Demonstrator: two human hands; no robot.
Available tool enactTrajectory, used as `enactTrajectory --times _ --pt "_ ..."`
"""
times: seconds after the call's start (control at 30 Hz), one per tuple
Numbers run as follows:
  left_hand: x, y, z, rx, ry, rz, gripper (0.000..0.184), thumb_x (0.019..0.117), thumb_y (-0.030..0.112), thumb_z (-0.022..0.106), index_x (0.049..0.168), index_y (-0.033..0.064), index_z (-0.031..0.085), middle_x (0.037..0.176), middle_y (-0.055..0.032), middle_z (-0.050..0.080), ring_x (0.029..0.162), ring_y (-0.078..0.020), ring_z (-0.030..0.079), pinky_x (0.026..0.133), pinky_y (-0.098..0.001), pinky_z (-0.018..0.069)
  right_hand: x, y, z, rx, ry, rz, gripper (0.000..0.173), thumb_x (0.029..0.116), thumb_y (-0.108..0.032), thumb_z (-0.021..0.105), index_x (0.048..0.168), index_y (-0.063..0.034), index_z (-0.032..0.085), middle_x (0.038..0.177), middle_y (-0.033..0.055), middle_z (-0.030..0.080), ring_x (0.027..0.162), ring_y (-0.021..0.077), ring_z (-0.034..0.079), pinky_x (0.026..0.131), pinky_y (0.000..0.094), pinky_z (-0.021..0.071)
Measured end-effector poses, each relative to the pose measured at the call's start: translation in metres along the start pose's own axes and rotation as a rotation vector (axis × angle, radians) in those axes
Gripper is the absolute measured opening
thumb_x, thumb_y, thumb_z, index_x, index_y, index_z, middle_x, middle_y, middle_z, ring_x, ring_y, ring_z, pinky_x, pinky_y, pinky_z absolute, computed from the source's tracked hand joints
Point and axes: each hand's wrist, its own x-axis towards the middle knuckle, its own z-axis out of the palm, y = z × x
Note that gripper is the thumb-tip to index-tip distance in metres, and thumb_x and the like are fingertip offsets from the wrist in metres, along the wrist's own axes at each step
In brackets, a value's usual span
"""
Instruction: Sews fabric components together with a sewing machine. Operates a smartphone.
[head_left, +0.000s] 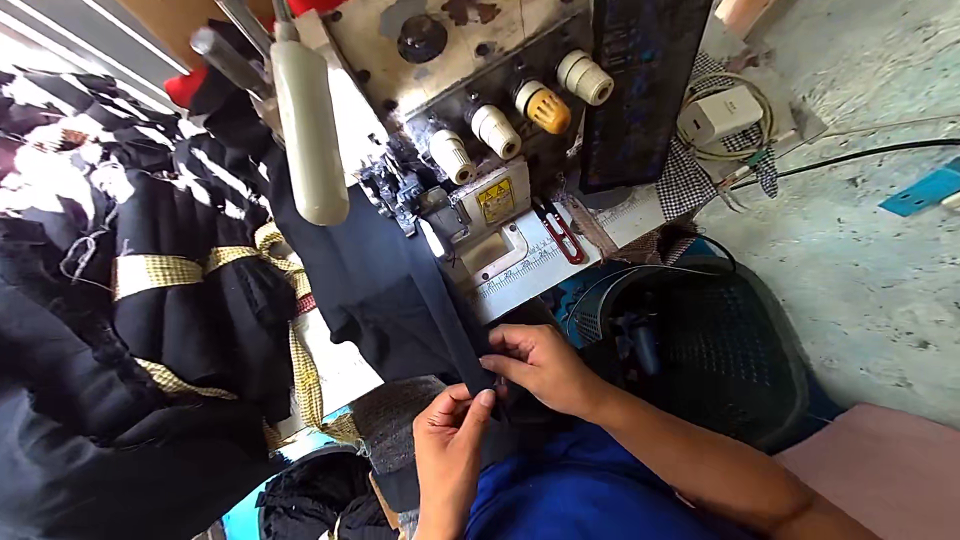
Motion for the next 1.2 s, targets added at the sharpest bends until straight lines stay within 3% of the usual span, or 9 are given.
enactTrajectory --times 0.23,0.4,0.5,0.6,0.8,0.93,1.03,1.13,1.2 --pt "-0.016 -0.016 0.002 0.040 -0.028 -0.062 0.010 0.0937 0.010 0.072 0.091 0.0016 0.078 0.084 -0.0083 0.077 0.077 -0.0123 0.073 0.075 -0.0280 0.0619 -0.024 -0.005 0.001 0.061 0.046 0.016 0.017 0.1000 -0.007 0.063 0.112 0.0032 0.069 0.098 0.0054 0.075 0.087 0.0065 0.072 0.081 0.0233 0.0611" --pt "-0.018 -0.010 0.000 -0.007 -0.108 -0.040 0.014 0.0977 0.010 0.067 0.092 0.0003 0.077 0.085 -0.0103 0.078 0.079 -0.0154 0.076 0.077 -0.0309 0.0632 -0.023 -0.007 -0.002 0.053 0.019 0.094 0.012 0.0979 -0.010 0.067 0.099 -0.0001 0.073 0.087 0.0015 0.073 0.078 0.0029 0.069 0.074 0.0195 0.0592" --pt "-0.021 -0.005 -0.001 -0.054 -0.183 -0.021 0.016 0.1000 0.011 0.064 0.096 0.0000 0.076 0.089 -0.0102 0.077 0.082 -0.0159 0.076 0.080 -0.0324 0.0633 -0.026 -0.008 -0.006 0.002 -0.006 0.063 0.015 0.0977 -0.013 0.069 0.100 -0.0008 0.076 0.099 0.0038 0.072 0.089 0.0038 0.068 0.080 0.0188 0.0587" --pt "-0.021 -0.001 -0.001 -0.056 -0.223 -0.007 0.016 0.1000 0.012 0.066 0.097 0.0009 0.076 0.089 -0.0083 0.077 0.082 -0.0147 0.075 0.080 -0.0321 0.0634 -0.028 -0.013 -0.008 -0.030 -0.028 0.026 0.015 0.0980 -0.013 0.066 0.099 -0.0013 0.076 0.100 0.0040 0.072 0.092 0.0033 0.067 0.082 0.0186 0.0572" --pt "-0.016 -0.007 0.009 0.043 -0.112 0.036 0.010 0.0953 0.005 0.070 0.088 -0.0007 0.075 0.079 -0.0056 0.075 0.071 -0.0084 0.071 0.069 -0.0239 0.0604 -0.031 -0.024 -0.010 -0.035 -0.049 -0.087 0.021 0.1010 -0.014 0.058 0.097 0.0003 0.073 0.097 0.0039 0.069 0.083 0.0021 0.065 0.073 0.0175 0.0566" --pt "-0.010 -0.004 0.006 0.202 -0.155 0.069 0.012 0.0934 0.009 0.072 0.083 0.0024 0.074 0.075 -0.0007 0.073 0.068 -0.0043 0.068 0.066 -0.0216 0.0589 -0.031 -0.023 -0.002 -0.090 0.059 -0.117 0.022 0.0962 -0.023 0.073 0.088 -0.0030 0.075 0.089 0.0024 0.071 0.085 0.0045 0.066 0.075 0.0199 0.0566" --pt "0.003 0.033 -0.010 0.718 -0.198 0.247 0.026 0.0958 0.033 0.071 0.085 0.0107 0.077 0.079 0.0043 0.075 0.074 -0.0016 0.070 0.069 -0.0244 0.0597 -0.029 -0.019 -0.001 -0.136 0.101 -0.158 0.022 0.0944 -0.022 0.075 0.085 -0.0029 0.075 0.087 0.0023 0.071 0.086 0.0041 0.066 0.077 0.0195 0.0556" --pt "0.027 0.083 -0.019 0.775 -0.055 0.512 0.024 0.1014 0.027 0.065 0.103 0.0073 0.077 0.098 -0.0011 0.078 0.092 -0.0083 0.074 0.082 -0.0292 0.0624 -0.030 -0.016 0.000 -0.116 0.084 -0.145 0.021 0.0955 -0.021 0.074 0.086 -0.0024 0.073 0.088 0.0024 0.070 0.087 0.0043 0.066 0.078 0.0196 0.0552" --pt "0.053 0.093 -0.018 0.783 0.008 0.679 0.025 0.1034 0.028 0.061 0.111 0.0079 0.073 0.110 -0.0032 0.076 0.105 -0.0120 0.071 0.091 -0.0336 0.0599 -0.030 -0.021 0.002 -0.082 0.061 -0.155 0.020 0.0960 -0.020 0.073 0.087 -0.0015 0.072 0.087 0.0031 0.069 0.086 0.0049 0.065 0.078 0.0201 0.0556"
